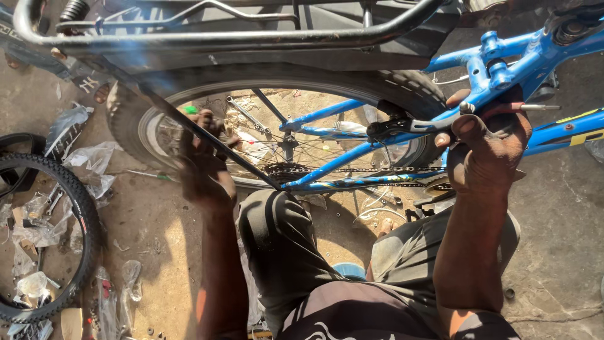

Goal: The person works on the rear brake assembly of a bicycle by hand and using an Allen key.

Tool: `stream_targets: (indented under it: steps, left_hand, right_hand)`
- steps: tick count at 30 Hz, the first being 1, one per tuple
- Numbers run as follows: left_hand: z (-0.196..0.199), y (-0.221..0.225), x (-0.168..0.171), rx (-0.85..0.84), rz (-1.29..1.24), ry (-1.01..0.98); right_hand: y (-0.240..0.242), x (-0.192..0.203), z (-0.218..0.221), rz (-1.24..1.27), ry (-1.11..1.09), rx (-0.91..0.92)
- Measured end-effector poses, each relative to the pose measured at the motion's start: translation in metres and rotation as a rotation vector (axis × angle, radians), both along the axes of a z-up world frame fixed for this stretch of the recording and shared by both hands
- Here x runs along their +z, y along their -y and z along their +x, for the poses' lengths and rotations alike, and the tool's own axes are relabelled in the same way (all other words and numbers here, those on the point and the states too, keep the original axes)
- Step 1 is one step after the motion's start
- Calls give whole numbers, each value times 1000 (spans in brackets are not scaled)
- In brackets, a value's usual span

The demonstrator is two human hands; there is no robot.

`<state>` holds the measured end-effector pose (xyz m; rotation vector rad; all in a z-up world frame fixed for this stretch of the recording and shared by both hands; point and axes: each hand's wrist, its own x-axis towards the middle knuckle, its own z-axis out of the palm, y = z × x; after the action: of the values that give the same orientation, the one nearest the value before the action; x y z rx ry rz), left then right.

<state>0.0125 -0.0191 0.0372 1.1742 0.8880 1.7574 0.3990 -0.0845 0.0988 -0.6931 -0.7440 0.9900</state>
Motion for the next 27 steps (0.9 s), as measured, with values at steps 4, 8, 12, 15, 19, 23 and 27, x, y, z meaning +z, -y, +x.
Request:
stream_targets:
  steps: [4,8,12,15,19,23,27]
  left_hand:
    - [11,27,-1,74,32,-109]
    - [27,38,-28,588,199,-189]
    - [66,63,-2,167,473,-971]
    - [124,40,25,-246,-78,-613]
    - [160,9,36,-567,-253,-691]
    - [192,-31,0,-516,307,-792]
    - [201,-32,-18,-312,489,-708]
  right_hand:
    - [5,-1,2,-21,7,20]
    - [3,-9,3,-13,1,-10]
    - [3,-8,5,-18,13,3]
    - [5,-5,0,-25,38,-8]
    - [8,-3,-8,-31,27,-61]
    - [11,-3,-18,-47,16,-88]
    - [16,-14,-24,-47,87,-182]
